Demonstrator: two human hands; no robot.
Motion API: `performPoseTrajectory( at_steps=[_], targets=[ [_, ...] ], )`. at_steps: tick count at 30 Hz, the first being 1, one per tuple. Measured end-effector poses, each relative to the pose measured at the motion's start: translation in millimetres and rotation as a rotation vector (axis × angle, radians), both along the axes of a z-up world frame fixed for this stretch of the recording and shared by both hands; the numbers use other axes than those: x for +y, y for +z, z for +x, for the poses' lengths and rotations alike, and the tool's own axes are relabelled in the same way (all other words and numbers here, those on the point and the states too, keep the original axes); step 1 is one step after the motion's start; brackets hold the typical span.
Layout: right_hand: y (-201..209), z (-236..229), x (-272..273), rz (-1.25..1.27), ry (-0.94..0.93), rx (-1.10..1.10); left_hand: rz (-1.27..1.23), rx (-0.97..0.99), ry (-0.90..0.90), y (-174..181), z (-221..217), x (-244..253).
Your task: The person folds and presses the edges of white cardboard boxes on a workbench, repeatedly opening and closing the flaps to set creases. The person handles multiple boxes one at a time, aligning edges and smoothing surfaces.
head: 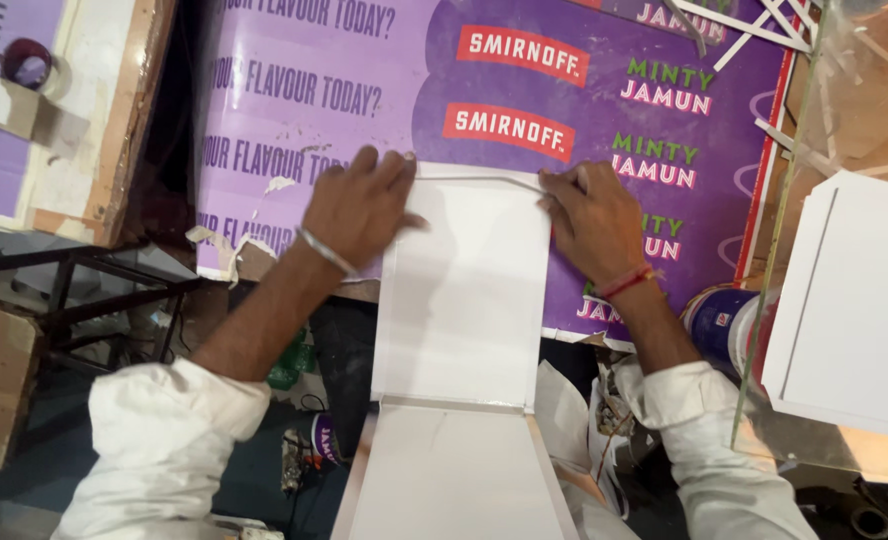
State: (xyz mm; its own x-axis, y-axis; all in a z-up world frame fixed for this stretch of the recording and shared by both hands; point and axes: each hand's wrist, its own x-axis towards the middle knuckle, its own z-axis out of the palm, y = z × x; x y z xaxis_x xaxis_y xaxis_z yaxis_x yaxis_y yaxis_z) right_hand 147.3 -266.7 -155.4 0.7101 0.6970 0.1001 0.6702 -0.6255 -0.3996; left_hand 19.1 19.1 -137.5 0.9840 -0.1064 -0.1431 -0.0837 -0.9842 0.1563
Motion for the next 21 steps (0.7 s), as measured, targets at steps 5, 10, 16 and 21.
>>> performPoseTrajectory(
  at_steps=[5,10,16,21],
  targets=[
    [5,-25,-9,-0.083,0.137,-0.307,0.199,-0.124,0.015,-6,-23,-23],
    [12,-26,-6,-0.161,0.117,-0.259,0.147,-0.096,0.063,-8,-24,-28],
    [-1,-21,15,-0.253,0.193,-0.233,0.102,-0.01,0.072,-9,-23,-32],
    [-19,-37,25,-0.312,0.214,-0.293,0.198,0.195,0.04,7,-5,-18]
  ],
)
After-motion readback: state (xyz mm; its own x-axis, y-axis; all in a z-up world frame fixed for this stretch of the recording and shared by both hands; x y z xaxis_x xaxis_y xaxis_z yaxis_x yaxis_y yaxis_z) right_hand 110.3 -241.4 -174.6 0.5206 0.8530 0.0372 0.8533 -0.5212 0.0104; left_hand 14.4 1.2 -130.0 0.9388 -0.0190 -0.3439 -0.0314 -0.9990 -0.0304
